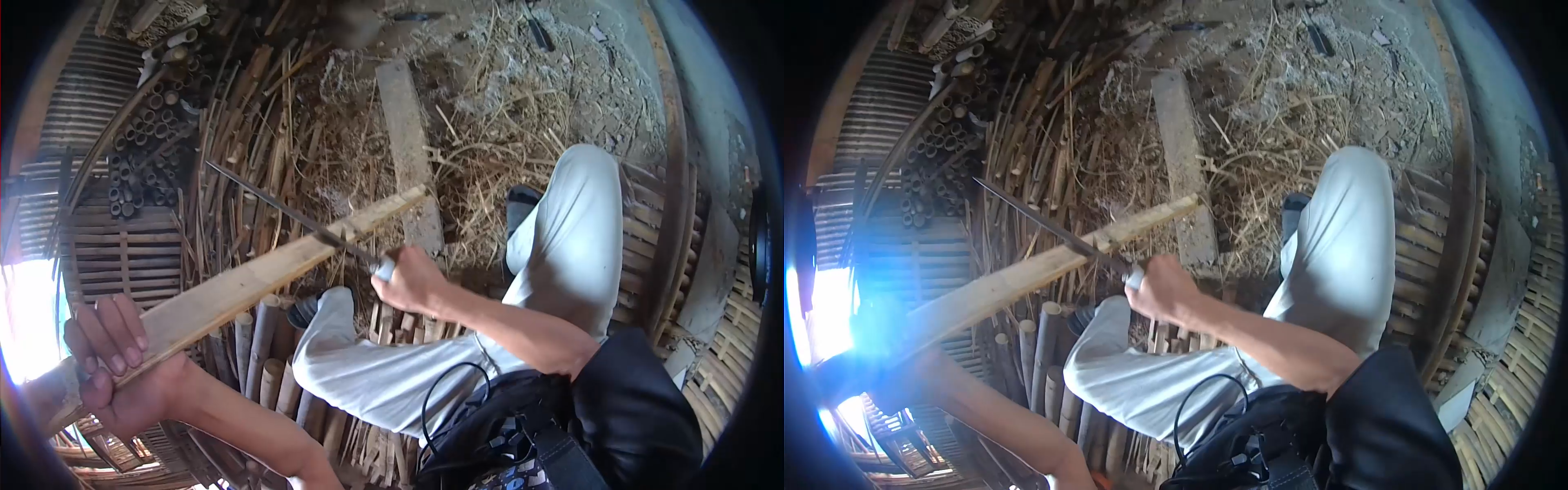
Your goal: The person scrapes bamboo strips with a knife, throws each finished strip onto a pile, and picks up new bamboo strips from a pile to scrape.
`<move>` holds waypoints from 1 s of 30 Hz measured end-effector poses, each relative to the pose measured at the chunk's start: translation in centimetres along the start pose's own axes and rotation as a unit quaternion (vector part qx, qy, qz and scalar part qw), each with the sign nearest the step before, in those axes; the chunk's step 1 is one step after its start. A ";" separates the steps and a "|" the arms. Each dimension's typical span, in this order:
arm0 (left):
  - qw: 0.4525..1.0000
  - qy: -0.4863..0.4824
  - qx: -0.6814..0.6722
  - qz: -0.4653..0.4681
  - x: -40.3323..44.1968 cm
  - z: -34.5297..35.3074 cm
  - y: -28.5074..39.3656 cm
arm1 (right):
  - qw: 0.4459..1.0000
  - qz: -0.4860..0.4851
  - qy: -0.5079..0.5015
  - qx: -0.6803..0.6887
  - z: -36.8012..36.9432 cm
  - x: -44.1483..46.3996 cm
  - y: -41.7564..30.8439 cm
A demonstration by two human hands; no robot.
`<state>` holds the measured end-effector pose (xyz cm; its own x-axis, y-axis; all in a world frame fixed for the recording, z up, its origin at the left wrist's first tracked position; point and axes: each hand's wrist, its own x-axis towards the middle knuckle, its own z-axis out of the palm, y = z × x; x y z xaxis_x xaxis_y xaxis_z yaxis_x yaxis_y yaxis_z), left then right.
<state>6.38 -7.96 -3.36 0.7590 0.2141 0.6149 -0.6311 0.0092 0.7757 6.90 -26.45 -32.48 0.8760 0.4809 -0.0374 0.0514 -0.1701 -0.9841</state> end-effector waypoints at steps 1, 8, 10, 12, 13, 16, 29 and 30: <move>1.000 -0.001 -0.005 0.001 0.0 -0.1 -0.1 | 0.999 -0.020 0.019 -0.018 0.1 -0.2 -0.5; 1.000 -0.001 0.012 -0.014 0.0 0.1 -0.1 | 0.998 0.019 0.009 0.052 -0.1 -1.3 -3.4; 1.000 -0.005 0.010 -0.012 0.2 0.3 0.0 | 0.983 0.172 -0.024 0.066 0.3 -1.2 1.3; 1.000 -0.007 0.001 -0.008 0.2 0.2 -0.1 | 0.998 0.033 -0.012 -0.058 0.0 -1.6 0.6; 1.000 -0.011 -0.002 -0.010 0.4 0.4 -0.2 | 0.998 0.030 -0.002 -0.047 0.1 -1.9 0.1; 0.999 -0.038 -0.004 -0.011 0.9 1.2 0.2 | 0.999 0.013 0.016 0.049 -0.4 -2.0 -3.5; 1.000 0.006 0.020 -0.014 -0.2 -1.1 0.3 | 0.997 -0.033 -0.010 0.063 -0.2 -1.7 -5.2; 1.000 0.008 0.023 -0.017 -0.4 -0.9 0.2 | 0.995 -0.069 -0.003 0.066 -0.1 -1.4 -6.5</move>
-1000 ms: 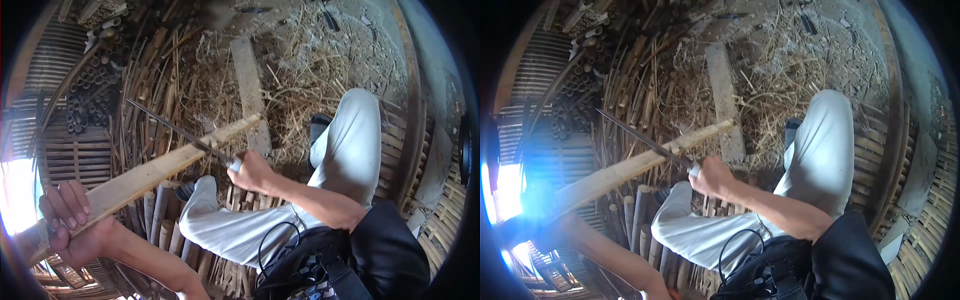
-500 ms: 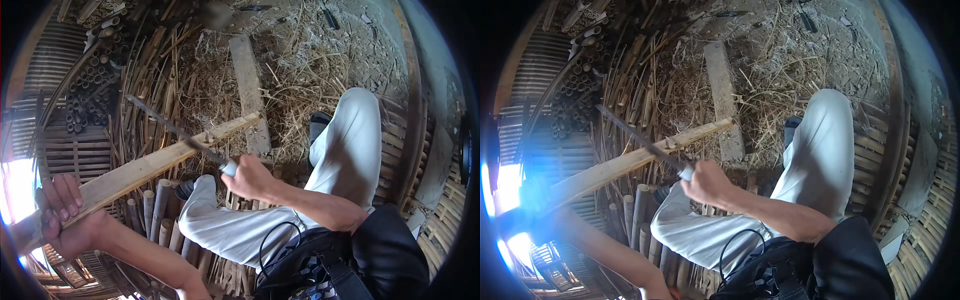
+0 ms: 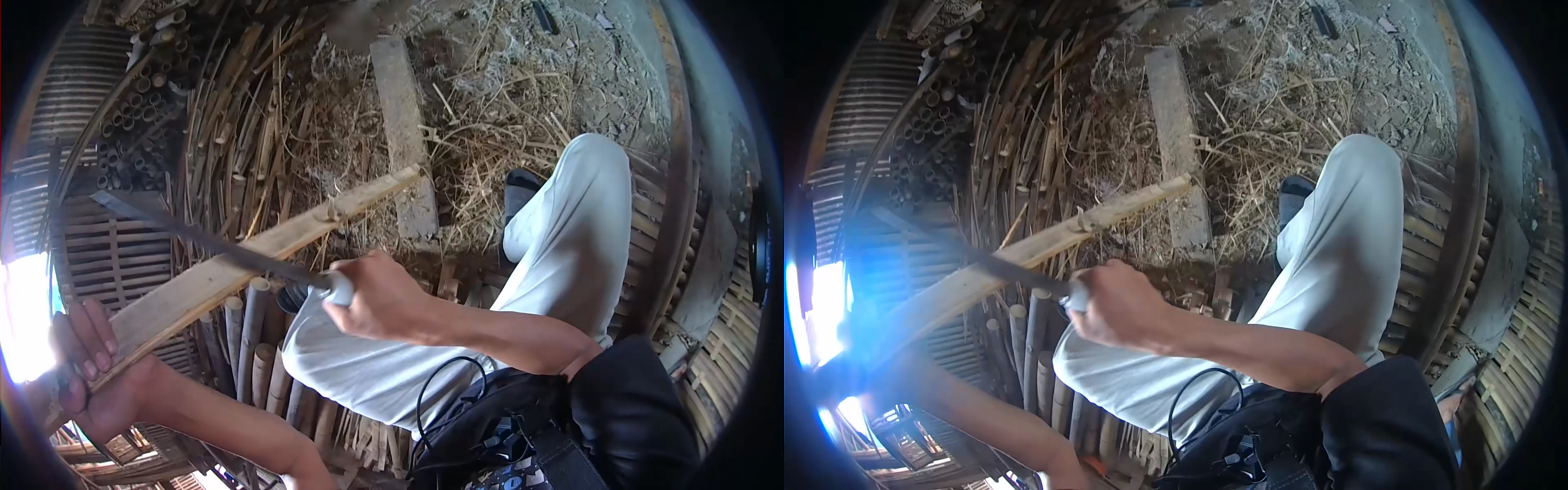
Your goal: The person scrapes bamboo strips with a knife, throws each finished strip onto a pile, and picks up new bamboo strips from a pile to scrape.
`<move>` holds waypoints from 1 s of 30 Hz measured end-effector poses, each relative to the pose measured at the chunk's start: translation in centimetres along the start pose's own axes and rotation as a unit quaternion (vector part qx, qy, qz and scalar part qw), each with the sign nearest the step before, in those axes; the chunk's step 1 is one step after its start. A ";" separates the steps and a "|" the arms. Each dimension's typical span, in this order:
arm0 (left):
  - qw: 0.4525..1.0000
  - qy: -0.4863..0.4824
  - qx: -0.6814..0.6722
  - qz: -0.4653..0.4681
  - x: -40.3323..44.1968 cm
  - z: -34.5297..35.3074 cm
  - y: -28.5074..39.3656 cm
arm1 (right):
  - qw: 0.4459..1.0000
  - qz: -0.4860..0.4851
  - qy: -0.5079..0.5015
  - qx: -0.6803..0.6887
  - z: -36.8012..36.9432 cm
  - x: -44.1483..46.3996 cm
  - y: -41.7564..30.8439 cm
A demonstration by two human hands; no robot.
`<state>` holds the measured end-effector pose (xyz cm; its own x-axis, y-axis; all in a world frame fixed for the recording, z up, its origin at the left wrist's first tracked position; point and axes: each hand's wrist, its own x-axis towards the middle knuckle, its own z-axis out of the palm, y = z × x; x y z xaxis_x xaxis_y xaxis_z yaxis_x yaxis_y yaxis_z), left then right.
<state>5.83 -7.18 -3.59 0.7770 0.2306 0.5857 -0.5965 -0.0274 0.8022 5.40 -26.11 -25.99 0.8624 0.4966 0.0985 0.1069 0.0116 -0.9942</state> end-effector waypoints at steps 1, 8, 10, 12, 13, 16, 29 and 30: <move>1.000 0.002 0.005 0.000 -0.1 0.1 -0.1 | 0.999 -0.040 0.007 0.000 0.1 0.4 -0.4; 1.000 0.005 -0.005 0.011 -0.1 -0.4 0.0 | 0.992 0.108 0.019 -0.057 0.2 -1.6 8.0; 1.000 0.005 -0.005 0.009 -0.2 -0.5 -0.1 | 0.996 0.074 0.005 -0.054 0.2 -0.7 5.0; 1.000 0.005 -0.003 0.006 -0.5 -0.4 0.1 | 0.998 0.058 -0.025 0.018 -0.6 0.4 0.5; 1.000 0.006 0.002 0.003 -0.6 -0.3 0.1 | 0.998 0.055 -0.033 0.017 -0.5 0.4 0.0; 1.000 0.008 0.008 0.001 -0.8 0.0 0.2 | 0.998 0.065 -0.022 -0.008 0.0 -0.1 2.4; 1.000 0.014 0.009 0.007 -0.9 0.7 0.1 | 0.982 0.147 -0.019 -0.118 -0.5 -1.5 9.5; 1.000 0.013 0.004 0.015 -0.9 0.5 0.1 | 0.989 0.080 0.004 -0.126 -0.8 -0.9 9.1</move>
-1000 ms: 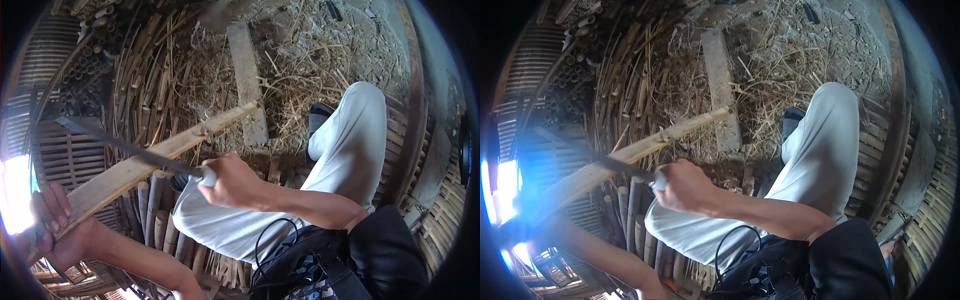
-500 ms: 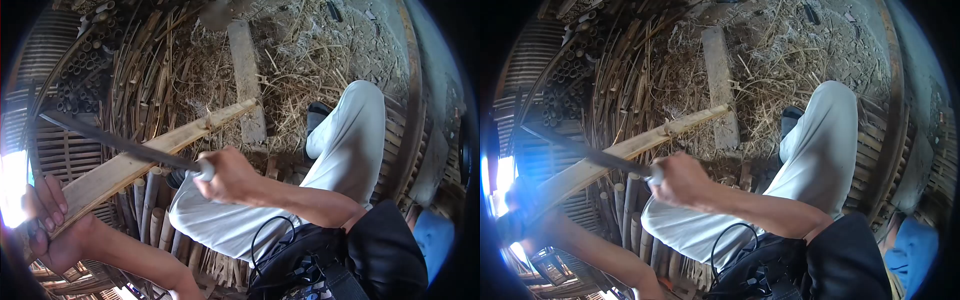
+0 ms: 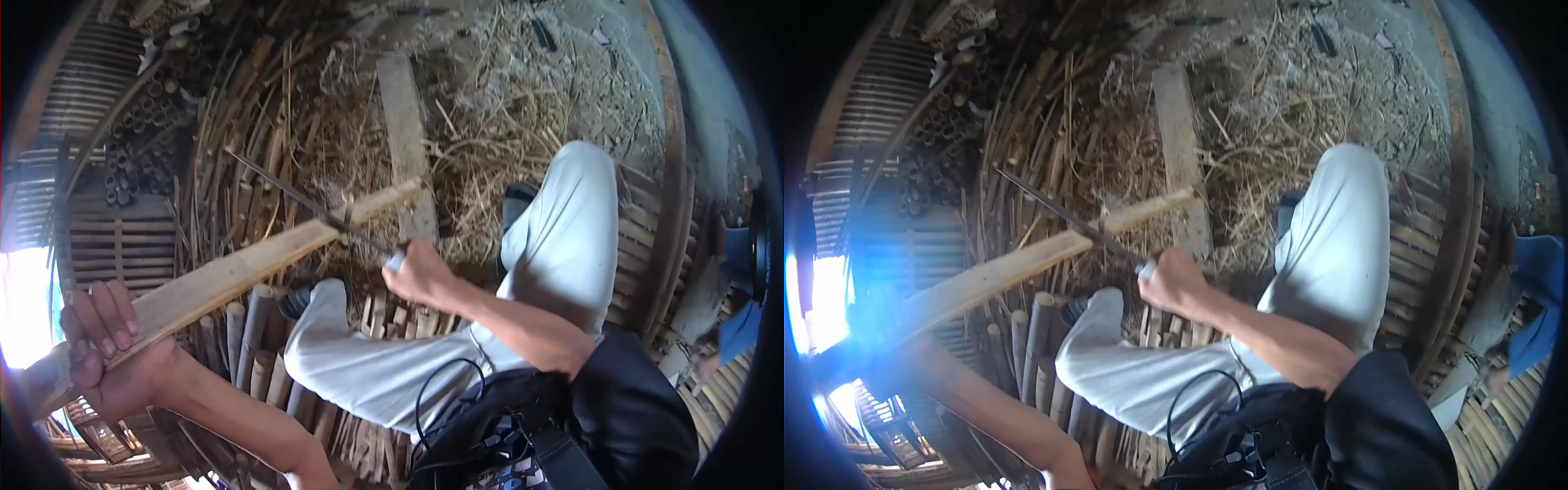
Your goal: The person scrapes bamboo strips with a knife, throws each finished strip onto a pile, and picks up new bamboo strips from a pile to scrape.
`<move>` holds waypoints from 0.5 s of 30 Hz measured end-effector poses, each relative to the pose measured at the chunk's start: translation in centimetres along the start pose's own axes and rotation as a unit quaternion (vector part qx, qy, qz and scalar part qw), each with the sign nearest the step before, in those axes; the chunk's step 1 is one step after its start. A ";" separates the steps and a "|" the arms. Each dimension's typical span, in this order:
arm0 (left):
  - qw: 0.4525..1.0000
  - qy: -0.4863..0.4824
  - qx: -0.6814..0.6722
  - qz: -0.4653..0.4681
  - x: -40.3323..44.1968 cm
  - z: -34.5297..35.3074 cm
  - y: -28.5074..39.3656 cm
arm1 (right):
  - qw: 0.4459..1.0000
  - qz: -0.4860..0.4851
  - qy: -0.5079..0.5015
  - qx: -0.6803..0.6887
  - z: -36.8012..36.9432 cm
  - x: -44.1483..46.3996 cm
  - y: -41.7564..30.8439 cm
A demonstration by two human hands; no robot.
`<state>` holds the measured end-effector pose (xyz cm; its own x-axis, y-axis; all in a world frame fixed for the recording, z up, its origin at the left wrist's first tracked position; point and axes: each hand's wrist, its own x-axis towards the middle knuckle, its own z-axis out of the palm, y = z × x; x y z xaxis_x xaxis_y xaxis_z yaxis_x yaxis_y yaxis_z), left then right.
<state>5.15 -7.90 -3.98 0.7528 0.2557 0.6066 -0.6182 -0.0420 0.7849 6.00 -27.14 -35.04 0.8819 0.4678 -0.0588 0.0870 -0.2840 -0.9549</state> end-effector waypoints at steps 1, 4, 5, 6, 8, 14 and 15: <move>1.000 -0.002 -0.006 0.003 0.0 0.0 0.0 | 0.998 -0.056 0.034 -0.002 0.2 -0.1 -1.0; 1.000 -0.010 -0.001 -0.010 -0.1 0.2 0.1 | 0.996 0.011 -0.035 0.078 -1.8 -1.2 -6.3; 1.000 -0.010 0.002 -0.010 -0.2 0.2 0.2 | 0.995 -0.049 0.002 0.090 -1.8 -1.0 -7.4; 1.000 -0.007 0.005 -0.014 -0.3 0.3 0.1 | 0.989 -0.104 0.035 0.104 -1.7 -1.3 -8.2; 1.000 -0.004 0.011 -0.018 -0.1 0.4 0.2 | 0.977 0.126 -0.086 0.148 -1.4 -1.4 -6.0; 1.000 -0.011 0.009 -0.018 -0.1 0.9 0.2 | 0.999 -0.039 0.001 -0.004 -1.7 -0.8 -4.7; 1.000 -0.015 0.011 -0.022 -0.2 1.1 0.2 | 0.999 -0.022 -0.029 0.039 -2.4 -0.5 -6.4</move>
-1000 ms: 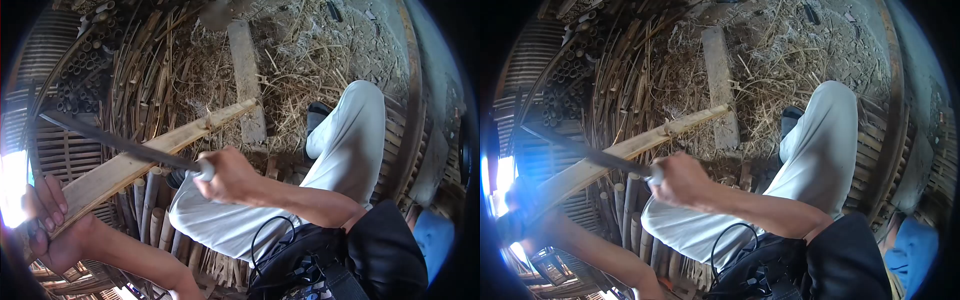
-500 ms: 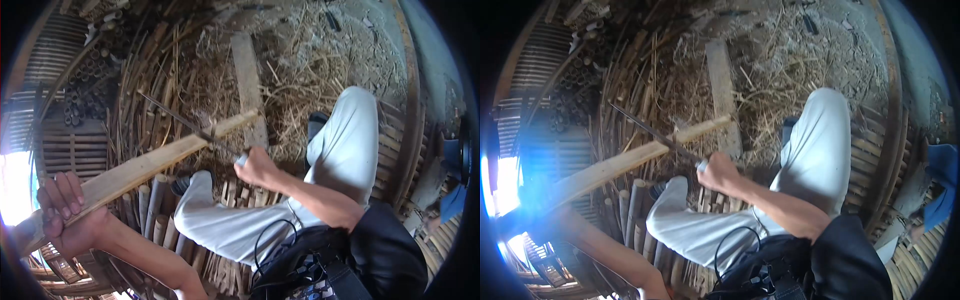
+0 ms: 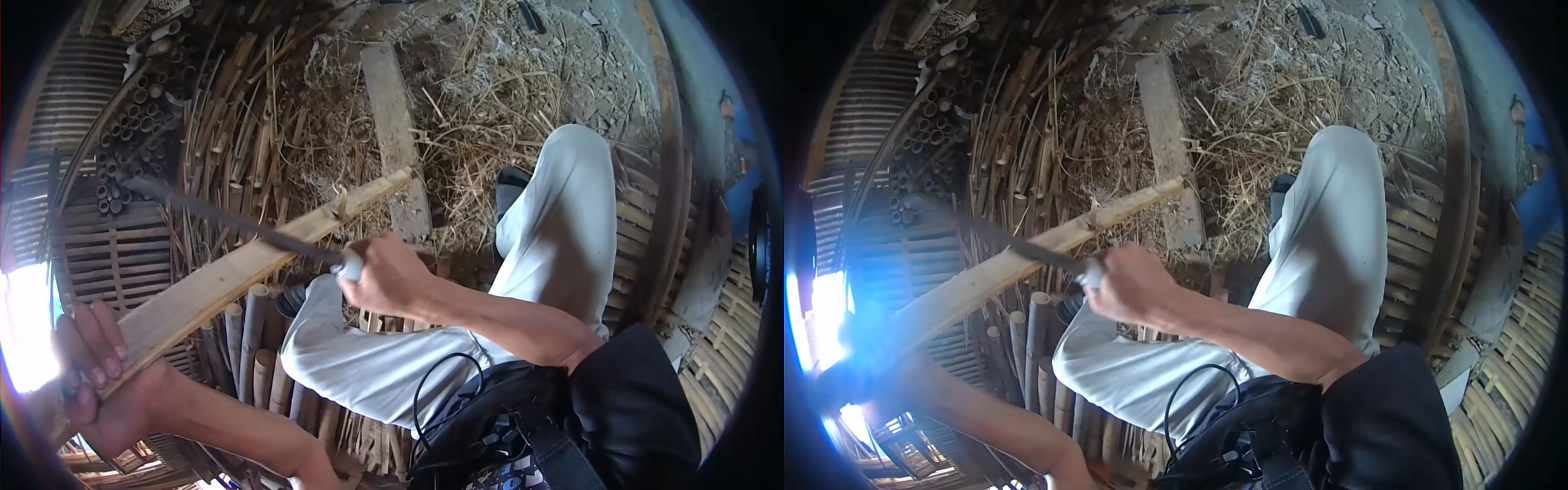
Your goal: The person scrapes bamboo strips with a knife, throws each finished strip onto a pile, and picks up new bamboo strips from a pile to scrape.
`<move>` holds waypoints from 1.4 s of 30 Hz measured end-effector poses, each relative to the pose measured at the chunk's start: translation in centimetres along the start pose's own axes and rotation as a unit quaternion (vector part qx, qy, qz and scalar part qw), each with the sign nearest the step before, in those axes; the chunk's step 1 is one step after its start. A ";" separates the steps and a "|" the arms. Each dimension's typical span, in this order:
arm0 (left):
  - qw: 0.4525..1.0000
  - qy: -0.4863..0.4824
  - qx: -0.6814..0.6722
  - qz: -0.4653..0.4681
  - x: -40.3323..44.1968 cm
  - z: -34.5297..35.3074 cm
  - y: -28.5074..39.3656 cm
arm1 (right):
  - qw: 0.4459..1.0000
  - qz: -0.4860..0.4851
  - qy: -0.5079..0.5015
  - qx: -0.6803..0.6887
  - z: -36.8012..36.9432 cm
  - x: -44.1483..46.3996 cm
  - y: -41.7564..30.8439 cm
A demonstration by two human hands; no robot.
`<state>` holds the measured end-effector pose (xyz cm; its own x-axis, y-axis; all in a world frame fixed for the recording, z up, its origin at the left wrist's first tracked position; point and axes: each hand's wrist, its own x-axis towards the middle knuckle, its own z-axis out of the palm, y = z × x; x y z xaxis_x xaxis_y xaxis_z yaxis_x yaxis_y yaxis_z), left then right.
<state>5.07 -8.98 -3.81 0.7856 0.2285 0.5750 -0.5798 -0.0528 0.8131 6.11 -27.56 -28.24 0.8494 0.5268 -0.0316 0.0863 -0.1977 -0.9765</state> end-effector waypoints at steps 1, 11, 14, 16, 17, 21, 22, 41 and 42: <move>1.000 -0.002 0.002 -0.005 -0.1 0.2 0.0 | 0.998 -0.052 0.024 0.020 0.6 0.2 -0.4; 1.000 0.012 -0.002 0.002 -0.3 0.8 0.1 | 0.997 -0.036 0.004 0.063 -0.1 -0.6 -0.7; 1.000 0.020 0.006 -0.002 0.4 1.3 0.2 | 1.000 0.013 0.003 0.023 1.6 -1.3 4.9; 0.999 0.038 -0.003 0.013 0.6 1.3 0.5 | 0.984 0.168 -0.041 -0.032 1.0 -0.6 7.5; 0.999 0.035 -0.007 0.015 0.7 1.4 0.4 | 0.995 0.097 0.022 0.008 1.0 -1.6 6.0; 1.000 0.007 -0.011 0.013 0.8 1.3 0.3 | 0.996 -0.037 0.013 0.078 0.4 -1.8 0.0; 1.000 0.008 0.000 0.009 0.8 1.1 0.2 | 0.998 -0.025 0.002 0.057 0.4 -2.1 0.1; 1.000 -0.013 -0.023 -0.014 1.0 1.6 0.1 | 0.972 -0.157 0.121 -0.128 -0.2 -1.5 -0.2; 0.999 -0.019 -0.035 -0.019 1.0 1.4 0.0 | 0.980 -0.150 0.114 -0.062 0.0 -1.4 -1.0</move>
<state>6.14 -10.10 -3.12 0.8143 0.1923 0.5477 -0.5619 0.0241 0.8269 4.89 -28.09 -27.20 0.8691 0.3810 0.3153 0.4006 -0.1684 -0.9006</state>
